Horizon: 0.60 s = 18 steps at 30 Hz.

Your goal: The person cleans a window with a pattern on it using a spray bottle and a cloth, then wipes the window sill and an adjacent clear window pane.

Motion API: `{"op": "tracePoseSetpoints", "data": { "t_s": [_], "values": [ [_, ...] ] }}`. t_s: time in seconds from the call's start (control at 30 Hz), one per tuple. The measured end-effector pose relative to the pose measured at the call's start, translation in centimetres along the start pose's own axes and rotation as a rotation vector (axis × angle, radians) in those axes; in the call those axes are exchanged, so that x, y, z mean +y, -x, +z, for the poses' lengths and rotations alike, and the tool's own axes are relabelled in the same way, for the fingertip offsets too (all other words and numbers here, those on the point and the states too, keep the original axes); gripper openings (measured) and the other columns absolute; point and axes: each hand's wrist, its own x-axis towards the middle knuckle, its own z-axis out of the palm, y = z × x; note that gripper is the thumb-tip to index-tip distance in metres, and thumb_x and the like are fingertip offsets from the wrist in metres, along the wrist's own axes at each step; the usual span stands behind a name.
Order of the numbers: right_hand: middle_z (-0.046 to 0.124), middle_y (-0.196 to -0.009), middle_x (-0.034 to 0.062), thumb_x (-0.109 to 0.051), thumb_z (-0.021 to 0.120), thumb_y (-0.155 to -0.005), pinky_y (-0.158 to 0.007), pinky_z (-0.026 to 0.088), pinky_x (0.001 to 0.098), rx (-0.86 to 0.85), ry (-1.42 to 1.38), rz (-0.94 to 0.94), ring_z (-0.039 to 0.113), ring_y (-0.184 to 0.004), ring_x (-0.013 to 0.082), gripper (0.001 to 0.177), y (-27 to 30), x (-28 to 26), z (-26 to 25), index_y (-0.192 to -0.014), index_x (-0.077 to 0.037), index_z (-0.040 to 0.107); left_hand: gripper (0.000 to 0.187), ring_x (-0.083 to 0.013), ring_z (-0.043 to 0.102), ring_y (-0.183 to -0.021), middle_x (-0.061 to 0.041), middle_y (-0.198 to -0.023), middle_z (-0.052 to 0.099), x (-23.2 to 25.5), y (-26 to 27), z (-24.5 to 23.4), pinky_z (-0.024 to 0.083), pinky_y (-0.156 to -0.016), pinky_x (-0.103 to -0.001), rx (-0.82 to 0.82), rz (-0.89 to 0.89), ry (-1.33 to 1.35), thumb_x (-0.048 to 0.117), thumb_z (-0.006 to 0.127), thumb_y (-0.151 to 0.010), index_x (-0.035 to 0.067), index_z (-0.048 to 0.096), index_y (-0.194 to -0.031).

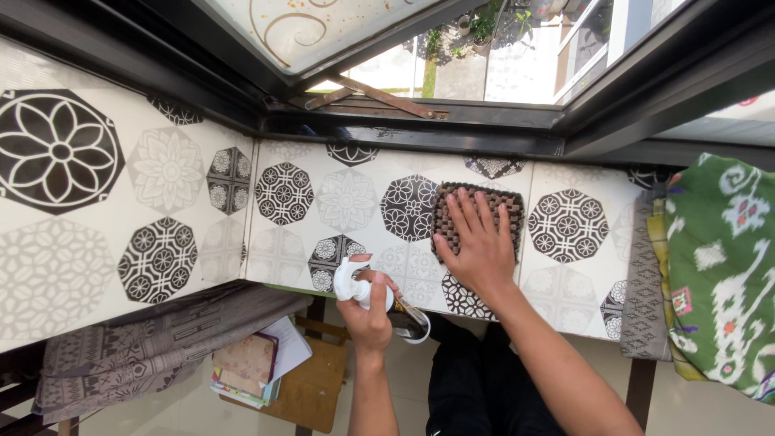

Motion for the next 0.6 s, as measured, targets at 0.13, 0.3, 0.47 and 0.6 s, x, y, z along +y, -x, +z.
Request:
{"op": "tracePoseSetpoints", "data": {
  "t_s": [0.13,0.3,0.47,0.6],
  "values": [
    [0.036,-0.165,0.0083,-0.055,0.046,-0.098,-0.125,0.01,0.0562,0.039,0.063,-0.026,0.027,-0.154,0.0288,0.073,-2.9,-0.6,1.3,-0.158,-0.014,0.04,0.033,-0.0141,0.063,-0.069,-0.006,-0.077,0.062,1.2,0.8,1.5,0.054,-0.066,-0.03,-0.026,0.01,0.009,0.005,0.057,-0.101,-0.004,0.051,-0.132],
    [0.03,-0.169,0.0074,-0.06,0.043,-0.099,-0.127,0.006,0.0553,0.027,-0.003,-0.129,0.02,-0.157,0.0273,0.078,-6.8,-6.2,4.1,-0.161,-0.013,0.035,0.034,-0.0141,0.063,-0.067,-0.006,-0.075,0.063,0.9,2.4,1.3,0.052,-0.064,-0.029,0.047,-0.005,-0.055,0.006,0.058,-0.099,-0.004,0.052,-0.131],
    [0.026,-0.161,0.0152,-0.074,0.051,-0.079,-0.12,0.004,0.0603,-0.163,-0.152,-0.266,0.015,-0.151,0.0341,0.101,-2.9,-6.8,2.5,-0.154,-0.009,0.032,0.033,-0.0139,0.063,-0.067,-0.007,-0.076,0.064,-0.2,4.0,0.6,0.055,-0.063,-0.03,0.152,-0.052,-0.071,0.007,0.056,-0.099,-0.003,0.051,-0.13],
    [0.027,-0.162,0.02,-0.065,0.055,-0.086,-0.118,0.005,0.0668,-0.001,-0.092,-0.19,0.016,-0.151,0.0441,0.092,2.7,-2.7,0.7,-0.153,-0.005,0.037,0.033,-0.0139,0.063,-0.065,-0.007,-0.073,0.064,0.3,5.1,2.1,0.053,-0.062,-0.029,0.103,-0.069,-0.071,0.007,0.056,-0.099,-0.003,0.051,-0.13]
  ]
}}
